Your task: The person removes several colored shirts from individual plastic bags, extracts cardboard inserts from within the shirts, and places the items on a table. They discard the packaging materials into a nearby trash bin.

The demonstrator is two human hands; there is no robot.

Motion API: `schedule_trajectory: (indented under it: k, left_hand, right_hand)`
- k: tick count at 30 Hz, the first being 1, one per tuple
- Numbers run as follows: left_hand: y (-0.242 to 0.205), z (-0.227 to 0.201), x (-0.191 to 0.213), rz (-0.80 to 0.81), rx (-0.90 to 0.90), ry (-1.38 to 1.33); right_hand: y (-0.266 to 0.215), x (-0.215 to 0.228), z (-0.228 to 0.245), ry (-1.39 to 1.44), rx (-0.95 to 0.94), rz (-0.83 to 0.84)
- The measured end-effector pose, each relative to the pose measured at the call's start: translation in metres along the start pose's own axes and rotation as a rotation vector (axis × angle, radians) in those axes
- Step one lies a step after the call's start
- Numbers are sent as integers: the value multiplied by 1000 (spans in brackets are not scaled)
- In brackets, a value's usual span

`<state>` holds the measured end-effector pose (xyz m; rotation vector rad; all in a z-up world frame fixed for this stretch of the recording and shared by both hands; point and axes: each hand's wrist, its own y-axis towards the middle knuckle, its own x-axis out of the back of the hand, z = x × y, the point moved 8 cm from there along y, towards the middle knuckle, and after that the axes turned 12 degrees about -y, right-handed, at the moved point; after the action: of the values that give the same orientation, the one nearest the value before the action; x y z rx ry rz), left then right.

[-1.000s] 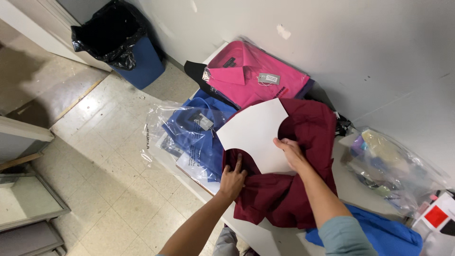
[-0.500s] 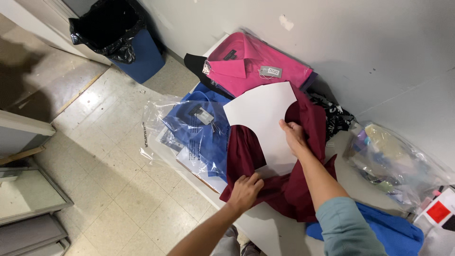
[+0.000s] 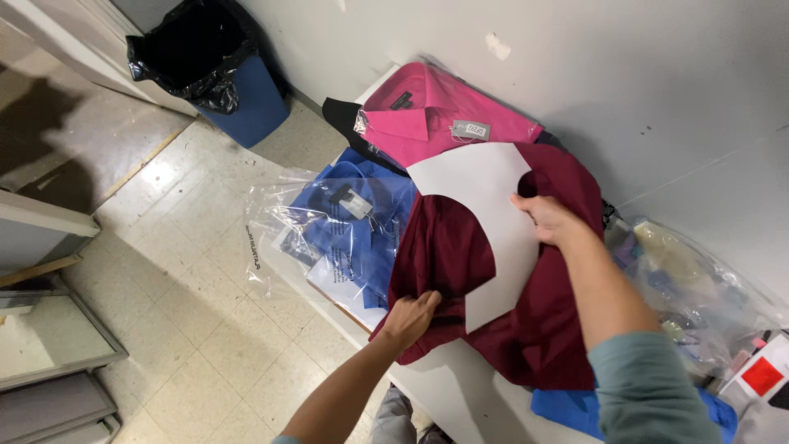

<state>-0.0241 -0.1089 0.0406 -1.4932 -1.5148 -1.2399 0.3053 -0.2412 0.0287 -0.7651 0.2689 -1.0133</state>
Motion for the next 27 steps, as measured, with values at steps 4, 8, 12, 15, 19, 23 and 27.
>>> schedule_trajectory:
  k: [4,8,12,15,19,23,27]
  left_hand:
    - [34,-2,10,297,287,-105]
    - [54,10,-32,618,448,-119]
    - [66,20,-78,729,509,-79]
    - [72,20,-77,798,511,-57]
    - [84,4,-33,840,501,-9]
    - [92,-12,19,832,555,-58]
    - [82,26,-70,881,639,-122]
  right_hand:
    - [-9,12,1,-21,-163,142]
    - [-37,24,33,-12,-212,207]
    - [-29,43,35,-59,-223,255]
    - [-73,47,64,-85,-226,239]
    - [-151,50,108,-328,-159,135]
    - [-138,84,61,-476,-31,44]
    - [-171,127,-8,-714,-176,-77]
